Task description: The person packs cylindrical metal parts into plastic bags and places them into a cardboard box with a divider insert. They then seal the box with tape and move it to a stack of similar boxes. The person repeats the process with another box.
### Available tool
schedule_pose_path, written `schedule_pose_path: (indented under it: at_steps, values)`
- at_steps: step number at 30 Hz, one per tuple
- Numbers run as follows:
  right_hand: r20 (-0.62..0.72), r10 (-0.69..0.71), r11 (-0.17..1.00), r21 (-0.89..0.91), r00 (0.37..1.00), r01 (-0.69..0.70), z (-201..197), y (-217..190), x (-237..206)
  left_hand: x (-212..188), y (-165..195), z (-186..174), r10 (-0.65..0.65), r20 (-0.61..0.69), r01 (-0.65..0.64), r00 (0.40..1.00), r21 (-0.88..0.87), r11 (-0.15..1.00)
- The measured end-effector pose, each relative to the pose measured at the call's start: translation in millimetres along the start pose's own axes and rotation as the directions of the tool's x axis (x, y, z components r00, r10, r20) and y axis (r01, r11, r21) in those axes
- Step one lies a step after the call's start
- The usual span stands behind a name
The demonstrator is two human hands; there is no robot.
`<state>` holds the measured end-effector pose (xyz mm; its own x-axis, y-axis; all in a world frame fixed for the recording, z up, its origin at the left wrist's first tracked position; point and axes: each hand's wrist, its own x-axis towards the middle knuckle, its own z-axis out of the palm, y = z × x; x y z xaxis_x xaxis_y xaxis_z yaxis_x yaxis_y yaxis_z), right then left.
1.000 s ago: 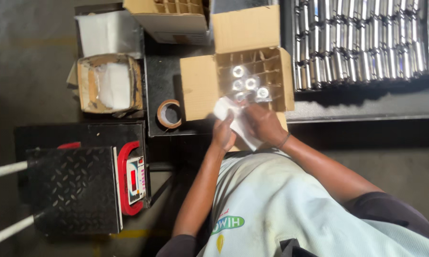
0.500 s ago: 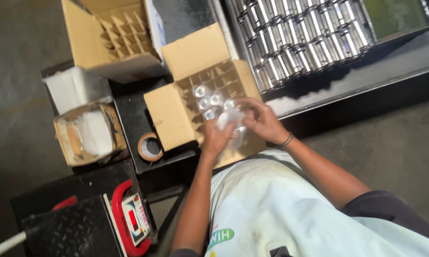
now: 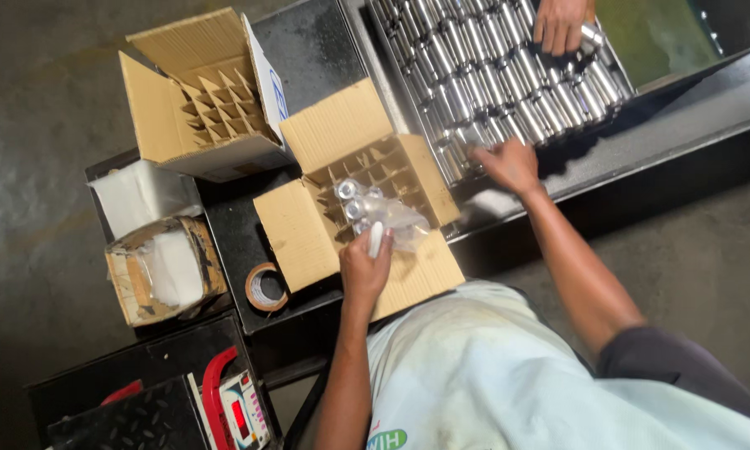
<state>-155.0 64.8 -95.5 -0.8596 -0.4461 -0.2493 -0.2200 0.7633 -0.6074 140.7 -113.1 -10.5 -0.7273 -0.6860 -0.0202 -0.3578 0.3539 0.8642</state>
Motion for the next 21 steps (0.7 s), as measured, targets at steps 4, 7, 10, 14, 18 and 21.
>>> schedule_pose_path:
  at_steps: [4, 7, 10, 14, 18, 21]
  values:
    - [0.432, -0.295, 0.49, 0.834, 0.852, -0.253, 12.5, -18.4, -76.3, 1.5, -2.5, 10.0, -0.034, -0.053, 0.025, 0.998, -0.15, 0.988]
    - [0.439, -0.304, 0.747, 0.661, 0.845, -0.075, 30.5, -51.7, -120.3, -5.0, -7.7, 9.8, -0.117, 0.006, 0.116, 0.993, -0.165, 0.979]
    - [0.607, -0.276, 0.199, 0.795, 0.745, -0.573, 30.9, -92.3, -136.4, -18.4, -14.6, 5.1, 0.267, 0.045, -0.268, 0.963, 0.019, 0.963]
    - [0.297, -0.558, 0.83, 0.194, 0.775, 0.523, 9.6, -124.2, -145.6, -29.8, -27.8, 5.3, 0.23, 0.066, -0.222, 0.971, -0.101, 0.97]
    - [0.218, -0.6, 0.731, 0.539, 0.769, 0.418, 29.2, -128.3, -141.2, -24.3, -44.1, 4.0, -0.126, 0.308, 0.297, 0.943, -0.607, 0.738]
    - [0.555, -0.453, 0.807, 0.588, 0.698, 0.055, 70.3, -119.1, -127.1, -22.1, -45.1, -8.9, -0.291, 0.208, 0.308, 0.934, -0.882, 0.358]
